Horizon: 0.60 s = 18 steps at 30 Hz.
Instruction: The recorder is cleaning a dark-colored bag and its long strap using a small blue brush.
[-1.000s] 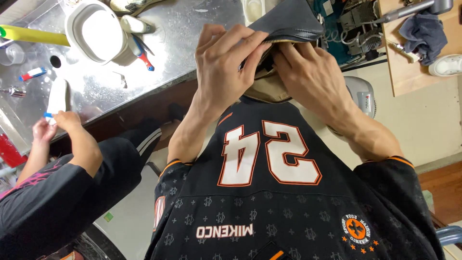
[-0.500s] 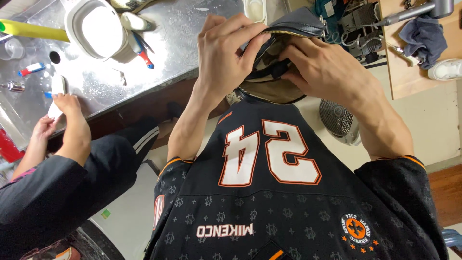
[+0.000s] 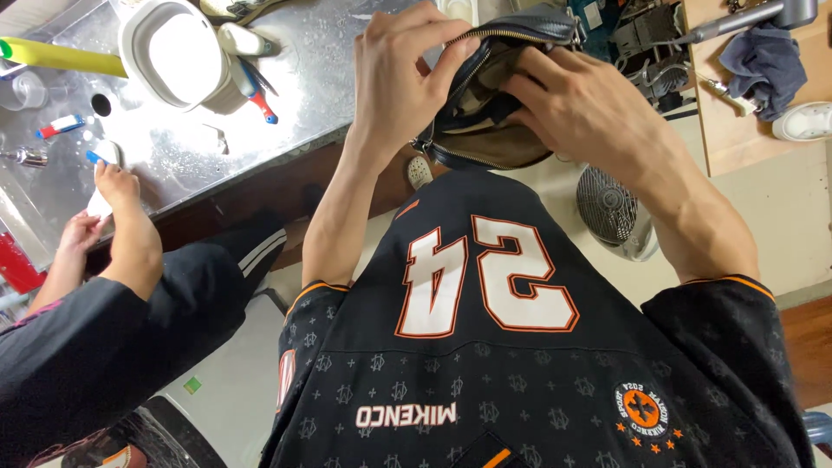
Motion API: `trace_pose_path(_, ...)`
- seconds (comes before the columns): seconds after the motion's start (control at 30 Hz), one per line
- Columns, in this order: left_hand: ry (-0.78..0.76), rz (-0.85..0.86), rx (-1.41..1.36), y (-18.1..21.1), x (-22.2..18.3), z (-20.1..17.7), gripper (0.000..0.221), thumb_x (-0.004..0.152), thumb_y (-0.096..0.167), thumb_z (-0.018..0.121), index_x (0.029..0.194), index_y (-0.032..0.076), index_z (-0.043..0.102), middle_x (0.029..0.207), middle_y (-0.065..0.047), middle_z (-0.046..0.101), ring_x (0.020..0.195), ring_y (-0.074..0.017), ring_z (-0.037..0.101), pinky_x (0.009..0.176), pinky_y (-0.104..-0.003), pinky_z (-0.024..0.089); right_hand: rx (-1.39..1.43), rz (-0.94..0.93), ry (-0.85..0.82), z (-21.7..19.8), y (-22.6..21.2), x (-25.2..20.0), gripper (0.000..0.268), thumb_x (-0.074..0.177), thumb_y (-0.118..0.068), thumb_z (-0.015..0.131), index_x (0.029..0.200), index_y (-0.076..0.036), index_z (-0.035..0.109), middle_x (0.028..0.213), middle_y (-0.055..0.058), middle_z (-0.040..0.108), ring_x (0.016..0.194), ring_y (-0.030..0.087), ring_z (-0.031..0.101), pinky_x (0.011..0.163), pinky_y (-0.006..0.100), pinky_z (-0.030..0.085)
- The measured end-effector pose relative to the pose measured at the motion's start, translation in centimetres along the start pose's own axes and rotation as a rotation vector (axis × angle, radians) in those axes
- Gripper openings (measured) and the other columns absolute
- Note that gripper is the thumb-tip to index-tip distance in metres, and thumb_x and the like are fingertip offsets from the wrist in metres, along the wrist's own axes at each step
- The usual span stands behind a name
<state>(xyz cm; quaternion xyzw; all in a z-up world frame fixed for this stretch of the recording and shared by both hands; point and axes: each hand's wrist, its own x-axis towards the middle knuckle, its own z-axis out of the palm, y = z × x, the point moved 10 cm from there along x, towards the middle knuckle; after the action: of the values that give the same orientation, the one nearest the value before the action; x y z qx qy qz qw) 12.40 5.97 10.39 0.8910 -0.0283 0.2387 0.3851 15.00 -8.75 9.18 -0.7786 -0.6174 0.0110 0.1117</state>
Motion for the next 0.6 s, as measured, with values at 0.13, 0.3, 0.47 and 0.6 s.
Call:
trace_pose_path(0.13,0.033,0.041,0.056,-0.2,0.2,0.1,0.011,0.098,0.019,0.08,0.096,0.009,0.081,0.089,0.001,0.075,0.061,-0.0182,0.062,0.065,-0.033,0.051,-0.038,0.019,-0.022,0.7,0.6,-0.2,0.023,0.101,-0.027,0.075,0.114,-0.009,0.069,0.115,0.007,0.063,0.11,0.026,0.068,0.096,0.037,0.057)
trace_pose_path(0.3,-0.018,-0.043,-0.077,-1.9,0.0,0.7,0.011,0.096,0.017,0.08,0.096,0.006,0.08,0.087,-0.002,0.076,0.056,-0.0132,0.064,0.054,-0.03,0.049,0.162,-0.024,0.087,-1.6,-0.1,-0.2,0.045,0.092,-0.02,0.079,0.133,-0.005,0.069,0.128,0.01,0.063,0.111,0.03,0.066,0.095,0.037,0.055)
trace_pose_path(0.47,0.028,-0.045,-0.058,-2.3,-0.1,-0.7,0.012,0.095,0.016,0.082,0.094,0.005,0.081,0.083,-0.002,0.076,0.057,-0.0147,0.063,0.055,-0.03,0.046,0.2,0.027,0.156,-2.6,1.3,-1.8,0.038,0.088,-0.006,0.075,0.126,-0.006,0.072,0.122,0.01,0.067,0.111,0.028,0.066,0.098,0.037,0.053)
trace_pose_path(0.6,0.031,-0.043,-0.093,-3.0,0.0,-1.3,0.01,0.096,0.015,0.081,0.097,0.005,0.081,0.087,-0.003,0.077,0.062,-0.0141,0.067,0.053,-0.027,0.047,0.077,-0.105,0.201,-4.1,-1.8,-0.5,0.055,0.058,-0.027,0.069,0.108,-0.005,0.076,0.112,0.007,0.073,0.114,0.031,0.062,0.107,0.047,0.044)
